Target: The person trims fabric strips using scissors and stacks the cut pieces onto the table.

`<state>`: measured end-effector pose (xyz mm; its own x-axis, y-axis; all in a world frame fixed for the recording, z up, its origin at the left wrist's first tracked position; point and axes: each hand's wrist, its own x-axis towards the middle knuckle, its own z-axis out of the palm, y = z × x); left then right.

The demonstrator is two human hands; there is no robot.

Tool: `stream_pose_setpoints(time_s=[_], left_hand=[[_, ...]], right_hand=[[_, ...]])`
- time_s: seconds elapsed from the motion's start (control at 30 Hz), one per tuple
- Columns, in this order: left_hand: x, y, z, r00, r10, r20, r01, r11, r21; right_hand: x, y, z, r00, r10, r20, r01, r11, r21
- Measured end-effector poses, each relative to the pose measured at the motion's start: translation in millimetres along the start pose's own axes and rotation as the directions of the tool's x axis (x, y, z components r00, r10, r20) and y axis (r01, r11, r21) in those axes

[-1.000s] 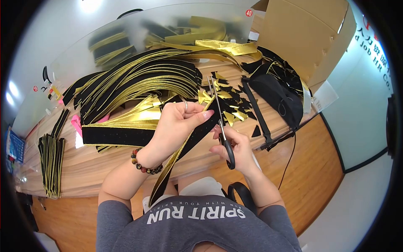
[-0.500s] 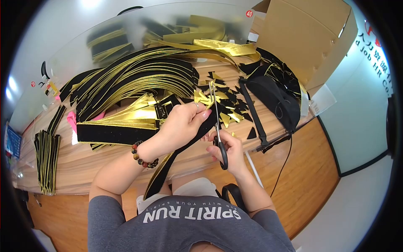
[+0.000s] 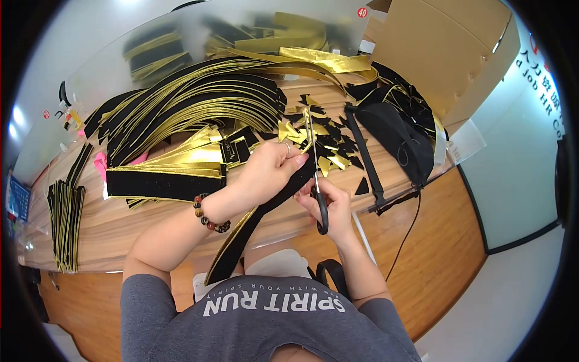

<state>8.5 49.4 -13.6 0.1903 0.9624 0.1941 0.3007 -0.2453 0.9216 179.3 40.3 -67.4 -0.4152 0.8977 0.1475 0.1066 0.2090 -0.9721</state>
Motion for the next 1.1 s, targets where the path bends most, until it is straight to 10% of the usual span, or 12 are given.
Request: stream_pose_setpoints(time_s=[0.23,0.43,0.6,0.73,1.1], left_hand=[[-1.3,16.5,1.6,0.983,-0.095,0.157,0.095,0.995,0.012],[3.6,3.7,4.0,0.988,-0.068,0.137,0.079,0.994,-0.075],[9.7,-8.1,-1.3,0.950,-0.233,0.206,0.265,0.954,-0.141],[11.7,-18.3,-0.2,0.982,-0.070,0.178,0.037,0.982,0.186],[22.5,-28.5,-5.3,0.947,-0.242,0.209,0.275,0.950,-0.147]], right_hand=[[10.1,5.9,4.6,0.989,-0.141,-0.041,0.147,0.946,0.289],[13.0,24.3,-9.5,0.999,0.008,0.034,-0.004,0.993,-0.120],[21.1,19.5,-0.8,0.999,-0.015,0.038,0.011,0.995,0.103],[27.7,24.8,-0.3,0.973,-0.210,0.097,0.191,0.966,0.175],[37.2,28.8,3.7,0.997,-0.079,0.010,0.078,0.996,0.041]])
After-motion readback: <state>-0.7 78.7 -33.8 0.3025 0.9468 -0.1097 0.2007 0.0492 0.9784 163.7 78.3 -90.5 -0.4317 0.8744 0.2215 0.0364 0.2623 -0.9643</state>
